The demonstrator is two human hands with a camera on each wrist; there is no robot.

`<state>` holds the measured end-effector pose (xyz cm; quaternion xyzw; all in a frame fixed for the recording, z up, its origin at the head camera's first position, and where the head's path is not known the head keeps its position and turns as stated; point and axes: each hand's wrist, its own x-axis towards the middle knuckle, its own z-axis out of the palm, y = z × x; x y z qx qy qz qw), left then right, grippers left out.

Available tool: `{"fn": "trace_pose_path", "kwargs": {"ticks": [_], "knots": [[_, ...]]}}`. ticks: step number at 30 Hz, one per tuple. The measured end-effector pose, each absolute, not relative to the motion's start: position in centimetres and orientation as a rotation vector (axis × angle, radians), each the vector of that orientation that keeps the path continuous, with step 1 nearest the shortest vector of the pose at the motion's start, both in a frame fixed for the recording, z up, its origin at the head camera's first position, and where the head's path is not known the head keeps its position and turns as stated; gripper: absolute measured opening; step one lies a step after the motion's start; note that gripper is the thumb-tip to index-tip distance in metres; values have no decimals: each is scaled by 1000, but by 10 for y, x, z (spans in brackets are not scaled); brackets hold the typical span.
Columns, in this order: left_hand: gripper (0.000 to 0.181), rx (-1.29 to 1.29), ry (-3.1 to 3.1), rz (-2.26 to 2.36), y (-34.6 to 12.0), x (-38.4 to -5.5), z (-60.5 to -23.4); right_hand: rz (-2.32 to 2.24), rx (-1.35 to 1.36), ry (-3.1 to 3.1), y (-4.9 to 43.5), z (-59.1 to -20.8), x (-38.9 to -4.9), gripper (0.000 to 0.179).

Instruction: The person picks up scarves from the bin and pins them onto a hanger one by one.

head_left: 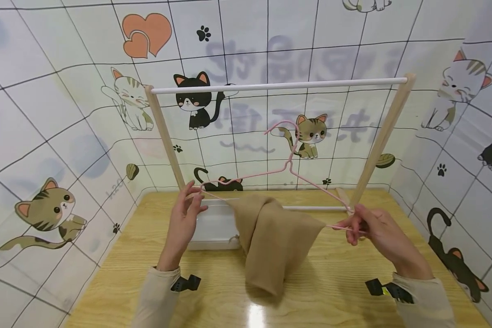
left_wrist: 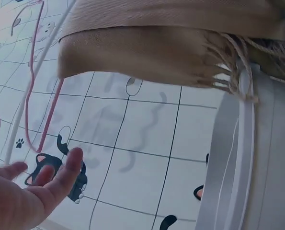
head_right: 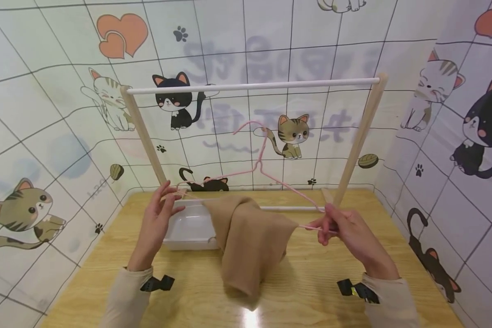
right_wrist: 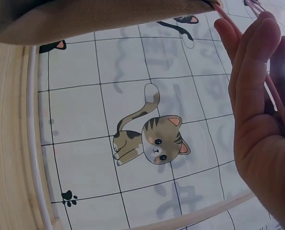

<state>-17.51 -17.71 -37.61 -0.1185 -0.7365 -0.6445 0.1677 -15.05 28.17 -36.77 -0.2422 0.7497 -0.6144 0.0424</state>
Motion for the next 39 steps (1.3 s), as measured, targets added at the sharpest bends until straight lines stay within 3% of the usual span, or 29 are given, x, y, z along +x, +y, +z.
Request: {"fn": "trace_pose_path", "kwargs": {"ticks": [4,12,19,27,39], "knots": [[49,-323,-2030,-2081,-175,-182,-375,-1884,-748,2216,278,-369,-156,57],[19,-367,-2043,-2098,-172,-180,-385,-1677,-658,2217,277,-367,-172,51],[32,-396,-1944,-2147,-165,-173,-388,-1438,-639,2297,274,-355,-183,60],[27,-320,-1978,-2099,-168,-171,-394,-1593,-470,2415,269,-362,-176,58],[42,199,-1963,-2049,-173,-165,-417,-1656,-441,2512,266,-360,-170,60]]}}
